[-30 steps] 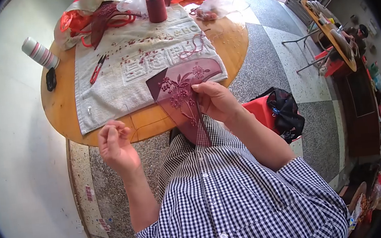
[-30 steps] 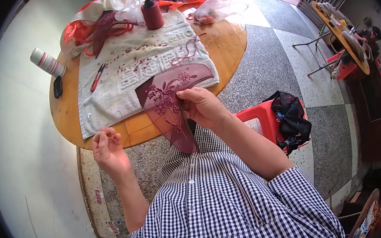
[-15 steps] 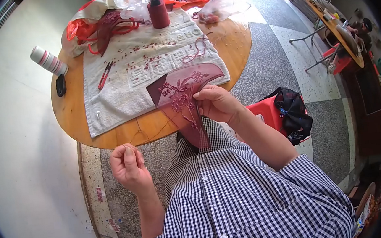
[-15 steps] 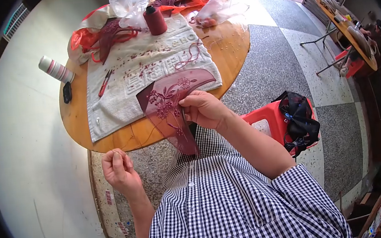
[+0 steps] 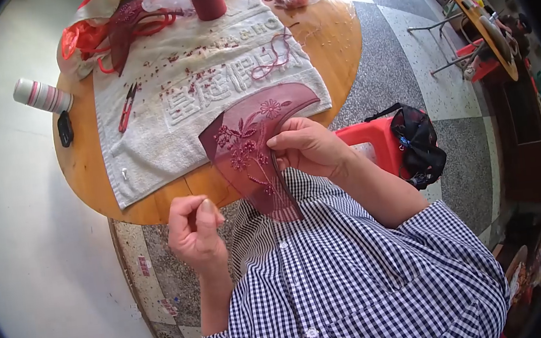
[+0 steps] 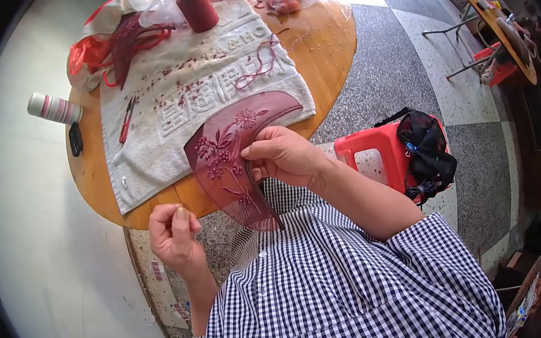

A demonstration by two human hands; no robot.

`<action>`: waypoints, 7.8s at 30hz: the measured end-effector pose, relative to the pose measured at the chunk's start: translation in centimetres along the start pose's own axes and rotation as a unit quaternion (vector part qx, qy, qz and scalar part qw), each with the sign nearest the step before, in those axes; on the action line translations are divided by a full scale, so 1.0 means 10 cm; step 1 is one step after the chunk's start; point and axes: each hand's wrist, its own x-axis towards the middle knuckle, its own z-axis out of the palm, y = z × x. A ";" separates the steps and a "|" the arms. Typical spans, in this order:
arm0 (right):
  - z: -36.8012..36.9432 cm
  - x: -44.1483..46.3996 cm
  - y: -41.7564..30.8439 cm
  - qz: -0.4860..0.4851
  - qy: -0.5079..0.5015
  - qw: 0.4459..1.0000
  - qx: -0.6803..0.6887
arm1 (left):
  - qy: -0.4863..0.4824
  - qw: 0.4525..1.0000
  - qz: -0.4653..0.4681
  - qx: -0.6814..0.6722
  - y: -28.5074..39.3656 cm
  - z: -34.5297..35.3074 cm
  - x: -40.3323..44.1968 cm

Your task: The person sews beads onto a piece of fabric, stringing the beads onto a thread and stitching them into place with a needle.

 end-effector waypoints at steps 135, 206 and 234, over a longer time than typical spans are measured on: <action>0.16 0.10 -0.30 -0.098 0.152 0.675 -0.715 | -0.040 0.998 -0.041 0.011 0.33 0.27 0.40; -1.71 -1.42 -4.79 -0.612 0.322 0.706 -0.150 | -0.190 0.932 0.071 0.301 -0.48 0.46 1.03; 1.35 -0.38 -1.47 -0.406 -0.077 0.693 -0.591 | -0.287 0.949 0.125 -0.048 1.51 0.56 1.23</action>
